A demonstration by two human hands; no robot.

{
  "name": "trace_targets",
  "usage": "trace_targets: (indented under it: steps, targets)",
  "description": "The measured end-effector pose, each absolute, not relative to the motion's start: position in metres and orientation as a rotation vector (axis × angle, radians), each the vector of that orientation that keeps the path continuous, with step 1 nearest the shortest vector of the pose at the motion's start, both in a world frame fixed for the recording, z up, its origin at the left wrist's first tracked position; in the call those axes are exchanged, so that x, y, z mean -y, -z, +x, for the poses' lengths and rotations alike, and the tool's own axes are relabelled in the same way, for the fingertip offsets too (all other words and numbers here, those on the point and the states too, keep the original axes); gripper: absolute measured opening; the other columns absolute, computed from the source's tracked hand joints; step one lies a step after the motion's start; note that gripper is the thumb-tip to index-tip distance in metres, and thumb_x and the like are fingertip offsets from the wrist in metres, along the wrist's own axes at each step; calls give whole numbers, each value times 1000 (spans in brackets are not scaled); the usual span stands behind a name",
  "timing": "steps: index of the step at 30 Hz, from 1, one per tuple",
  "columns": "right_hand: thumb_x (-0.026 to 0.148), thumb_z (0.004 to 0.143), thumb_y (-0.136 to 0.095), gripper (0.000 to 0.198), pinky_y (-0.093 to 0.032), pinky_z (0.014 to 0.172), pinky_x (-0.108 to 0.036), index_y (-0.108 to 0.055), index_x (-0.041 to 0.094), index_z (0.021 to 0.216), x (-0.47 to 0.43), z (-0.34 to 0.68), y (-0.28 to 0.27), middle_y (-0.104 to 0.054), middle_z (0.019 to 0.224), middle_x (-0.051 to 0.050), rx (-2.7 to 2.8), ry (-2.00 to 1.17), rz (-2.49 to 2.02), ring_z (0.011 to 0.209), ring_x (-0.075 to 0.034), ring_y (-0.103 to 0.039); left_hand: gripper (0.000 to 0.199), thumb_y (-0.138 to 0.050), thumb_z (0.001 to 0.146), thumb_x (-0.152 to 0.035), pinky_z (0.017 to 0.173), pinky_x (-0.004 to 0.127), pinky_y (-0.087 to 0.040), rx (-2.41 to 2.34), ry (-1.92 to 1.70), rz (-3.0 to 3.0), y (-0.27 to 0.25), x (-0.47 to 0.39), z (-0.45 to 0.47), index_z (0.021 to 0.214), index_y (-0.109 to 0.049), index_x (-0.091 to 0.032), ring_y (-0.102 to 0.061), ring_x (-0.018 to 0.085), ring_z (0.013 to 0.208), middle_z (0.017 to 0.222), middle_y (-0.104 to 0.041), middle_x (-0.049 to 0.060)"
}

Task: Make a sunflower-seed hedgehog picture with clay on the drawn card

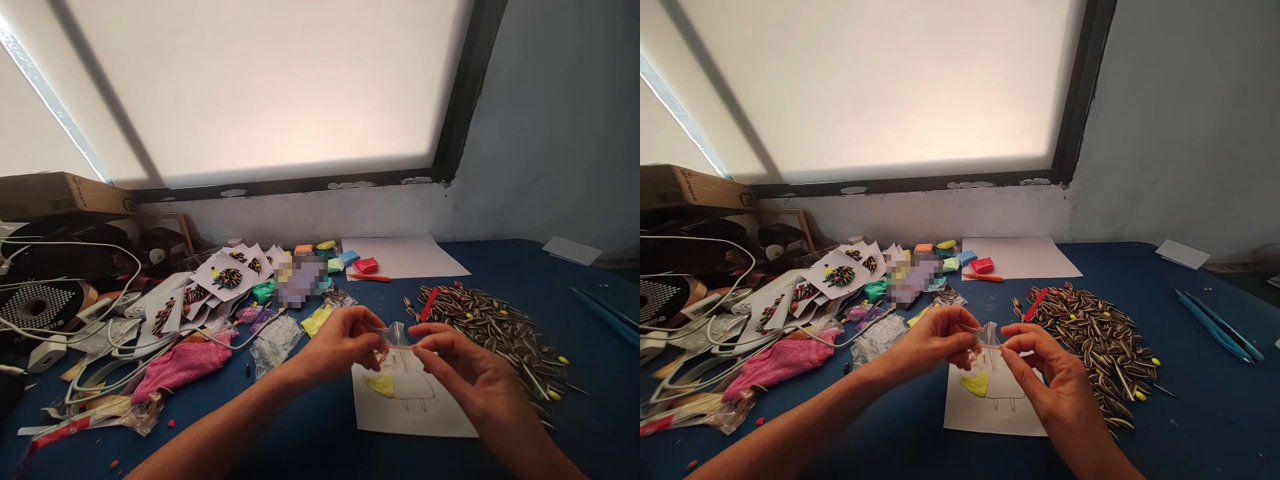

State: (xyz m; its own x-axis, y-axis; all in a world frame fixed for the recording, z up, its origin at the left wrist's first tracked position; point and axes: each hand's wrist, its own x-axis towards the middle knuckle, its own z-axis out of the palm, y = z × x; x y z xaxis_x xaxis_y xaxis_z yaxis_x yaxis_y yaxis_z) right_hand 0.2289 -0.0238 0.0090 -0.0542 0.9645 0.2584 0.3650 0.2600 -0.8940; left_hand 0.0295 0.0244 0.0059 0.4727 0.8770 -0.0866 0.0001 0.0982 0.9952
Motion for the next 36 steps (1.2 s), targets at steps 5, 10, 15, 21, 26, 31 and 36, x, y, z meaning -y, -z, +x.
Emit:
trace_targets:
  steps: [5,10,15,21,26,31,36]
  targets:
    - [54,74,-71,34,-56,70,-24,-67,24,60,20,232,-14,-73,102,-8,1508,-918,-1342,108,-28,-65,21,-53,86,-11,97,43,-47,-1242,-1032,2012,5,-41,15,99,-69,-15,-61,26,109,110,-68,12]
    - [58,72,-71,34,-56,66,-28,-72,25,79,22,230,-10,-71,100,-8,1497,-913,-1347,99,-28,-66,25,-52,92,-20,93,40,-47,-1178,-1114,2171,-14,-26,21,105,-73,-14,-60,26,105,106,-69,11]
    - [55,73,-73,34,-55,72,-29,-65,24,82,29,226,-4,-67,105,-6,1428,-967,-1292,95,-23,-65,33,-55,94,-39,60,22,-44,-665,-571,1578,-32,-2,37,110,-73,-17,-65,14,72,87,-71,5]
    - [55,75,-73,36,-51,63,-25,-63,22,84,28,223,-15,-64,75,0,1465,-1275,-1274,69,-15,-60,31,-73,80,-41,53,20,-43,-640,-656,1329,-24,-2,40,89,-75,-11,-64,12,61,83,-72,8]
    - [61,78,-64,40,-50,58,-26,-64,22,86,28,225,-23,-59,63,2,1506,-1224,-1293,57,-13,-55,41,-77,73,-49,46,19,-43,-720,-745,1264,-24,-9,34,75,-67,-10,-64,12,52,68,-68,4]
    - [55,81,-62,33,-52,56,-27,-67,23,89,30,226,-20,-63,66,-1,1530,-1061,-1286,56,-14,-56,52,-62,82,-63,42,17,-40,-690,-639,1202,-20,-13,32,77,-62,-12,-58,9,42,54,-55,-3]
    - [35,86,-53,19,-49,59,-27,-64,24,74,29,230,-9,-64,73,0,1592,-1052,-1232,59,-14,-54,43,-76,74,-52,42,16,-41,-659,-683,1196,-16,-13,33,76,-58,-13,-59,9,45,60,-59,-3]
